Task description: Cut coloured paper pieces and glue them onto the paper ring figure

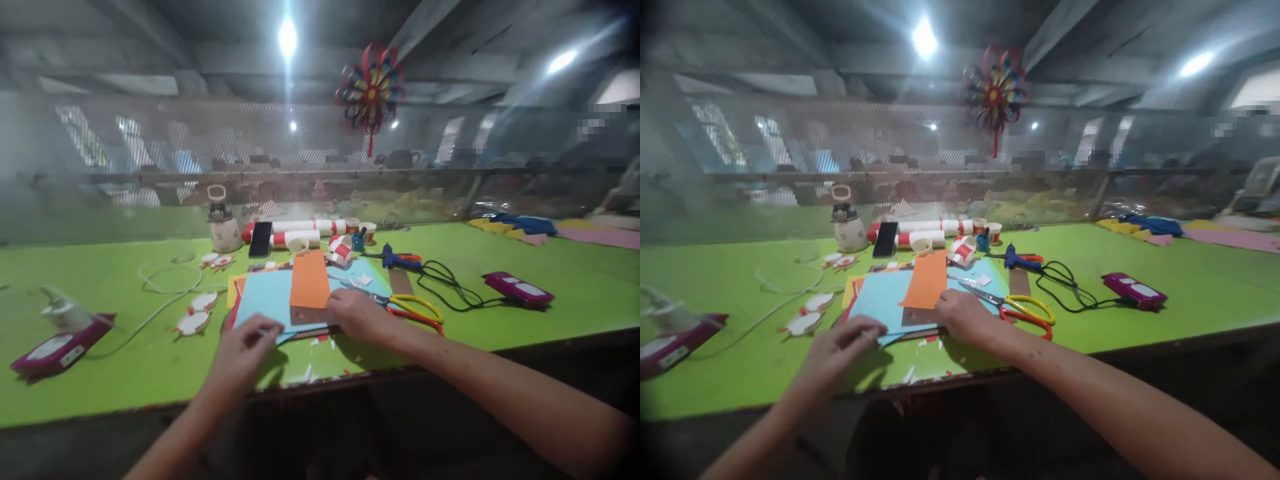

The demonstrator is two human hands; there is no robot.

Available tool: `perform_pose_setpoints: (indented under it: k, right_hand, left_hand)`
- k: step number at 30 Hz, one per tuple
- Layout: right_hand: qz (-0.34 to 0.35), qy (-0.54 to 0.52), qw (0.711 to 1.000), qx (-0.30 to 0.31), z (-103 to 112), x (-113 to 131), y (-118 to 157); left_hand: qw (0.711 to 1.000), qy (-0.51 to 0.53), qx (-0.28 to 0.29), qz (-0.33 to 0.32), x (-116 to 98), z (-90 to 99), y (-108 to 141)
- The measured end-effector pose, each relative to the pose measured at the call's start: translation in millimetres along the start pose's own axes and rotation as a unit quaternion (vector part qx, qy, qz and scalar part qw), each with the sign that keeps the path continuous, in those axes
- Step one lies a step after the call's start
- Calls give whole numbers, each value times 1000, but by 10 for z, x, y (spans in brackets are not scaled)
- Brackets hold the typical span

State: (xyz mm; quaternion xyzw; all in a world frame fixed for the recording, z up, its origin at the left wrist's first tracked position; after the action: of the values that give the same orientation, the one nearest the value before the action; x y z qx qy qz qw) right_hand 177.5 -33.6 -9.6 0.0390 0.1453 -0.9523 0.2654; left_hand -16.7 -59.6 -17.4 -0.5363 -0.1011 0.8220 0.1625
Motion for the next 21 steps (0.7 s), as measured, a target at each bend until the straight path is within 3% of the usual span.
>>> perform_pose_setpoints:
  k: [2, 4, 7, 11, 15, 19, 21]
  right_hand:
    - [-34, -3, 999, -37, 73, 4, -40]
    - [-59, -8, 996, -67, 132, 37, -65]
    - [-64, -25, 994, -90, 166, 127, -52]
    - [-36, -51, 994, -94, 146, 252, 7]
    - [-28, -84, 991, -98, 167, 275, 90]
    - [-71, -155, 978, -117, 256, -114, 344]
    - [-125, -115, 984, -52, 187, -481, 512]
  left_hand:
    - [976, 181, 60, 108, 21, -346, 76]
    - [918, 336, 57, 203, 17, -625, 66]
    - [879, 428, 29, 210, -86, -825, -121]
    - [883, 435, -14, 175, -117, -852, -320]
    - [888, 421, -53, 175, -15, -809, -300]
    - [904, 366, -50, 215, 44, -680, -84]
    - [917, 330, -55, 217, 6, -526, 50]
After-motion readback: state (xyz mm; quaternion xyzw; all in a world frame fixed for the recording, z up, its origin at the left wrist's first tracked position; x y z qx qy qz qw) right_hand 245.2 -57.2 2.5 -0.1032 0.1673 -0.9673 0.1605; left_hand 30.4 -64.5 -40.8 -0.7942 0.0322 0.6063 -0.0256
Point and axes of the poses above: each hand's wrist, its own y-axis away from the middle knuckle, its own z-axis out of the back of the hand, x = y × z, the point moved 6 cm from there along -y, towards the middle knuckle, and after that the axes turned 8 degrees about -z, right-handed, at the moved point
